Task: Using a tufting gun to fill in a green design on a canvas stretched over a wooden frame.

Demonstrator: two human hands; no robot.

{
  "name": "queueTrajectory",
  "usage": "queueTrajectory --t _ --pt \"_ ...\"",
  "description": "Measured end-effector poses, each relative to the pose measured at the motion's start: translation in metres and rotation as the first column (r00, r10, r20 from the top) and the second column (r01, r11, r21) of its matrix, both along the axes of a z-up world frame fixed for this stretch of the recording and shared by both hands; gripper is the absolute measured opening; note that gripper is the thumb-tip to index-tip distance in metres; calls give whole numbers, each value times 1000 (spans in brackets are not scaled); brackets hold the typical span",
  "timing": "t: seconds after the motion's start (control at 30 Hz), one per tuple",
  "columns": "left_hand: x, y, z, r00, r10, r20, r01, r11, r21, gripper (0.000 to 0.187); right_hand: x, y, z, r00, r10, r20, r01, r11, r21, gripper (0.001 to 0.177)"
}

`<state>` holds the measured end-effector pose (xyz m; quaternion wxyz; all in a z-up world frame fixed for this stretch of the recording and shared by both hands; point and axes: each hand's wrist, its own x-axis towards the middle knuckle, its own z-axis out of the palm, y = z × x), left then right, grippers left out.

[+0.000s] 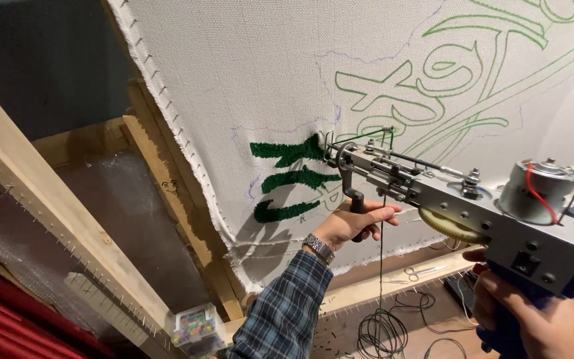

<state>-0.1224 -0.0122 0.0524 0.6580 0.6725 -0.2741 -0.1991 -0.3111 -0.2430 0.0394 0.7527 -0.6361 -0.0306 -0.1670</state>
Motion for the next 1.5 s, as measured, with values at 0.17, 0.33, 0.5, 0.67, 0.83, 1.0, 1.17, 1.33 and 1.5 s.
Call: queueTrajectory --t 0.17,0.33,0.5,0.67,0.83,1.0,1.17,1.33,1.5 --pt "10 4 -13 1000 3 7 -3 1000 -6 42 7 9 1 998 -8 -63 11 999 44 40" --pt "15 10 -14 999 30 -11 -30 1000 -1 35 13 16 3 1000 -13 27 14 1000 -6 38" --pt "22 13 -11 999 45 8 -46 999 30 33 17 27 12 1000 -17 -24 18 1000 24 36" --pt "36 15 -18 1000 23 -14 -23 1000 4 41 26 34 10 999 -19 28 19 1000 24 36" --pt "37 19 -8 996 67 -64 -69 997 -22 43 31 47 19 997 -73 17 74 996 -54 33" --pt "47 20 -5 988 113 -105 -118 992 -38 44 39 63 18 997 -70 13 70 998 -6 34" --pt "68 22 -11 984 156 -85 -161 986 -51 41 44 88 38 985 -172 -12 169 977 -128 26" --pt "90 23 -24 971 212 -108 -222 971 -86 24 55 92 31 993 -102 -60 98 994 -57 30" --pt "85 28 -12 953 263 -150 -271 962 -32 29 58 97 36 990 -125 -64 122 991 -47 31"
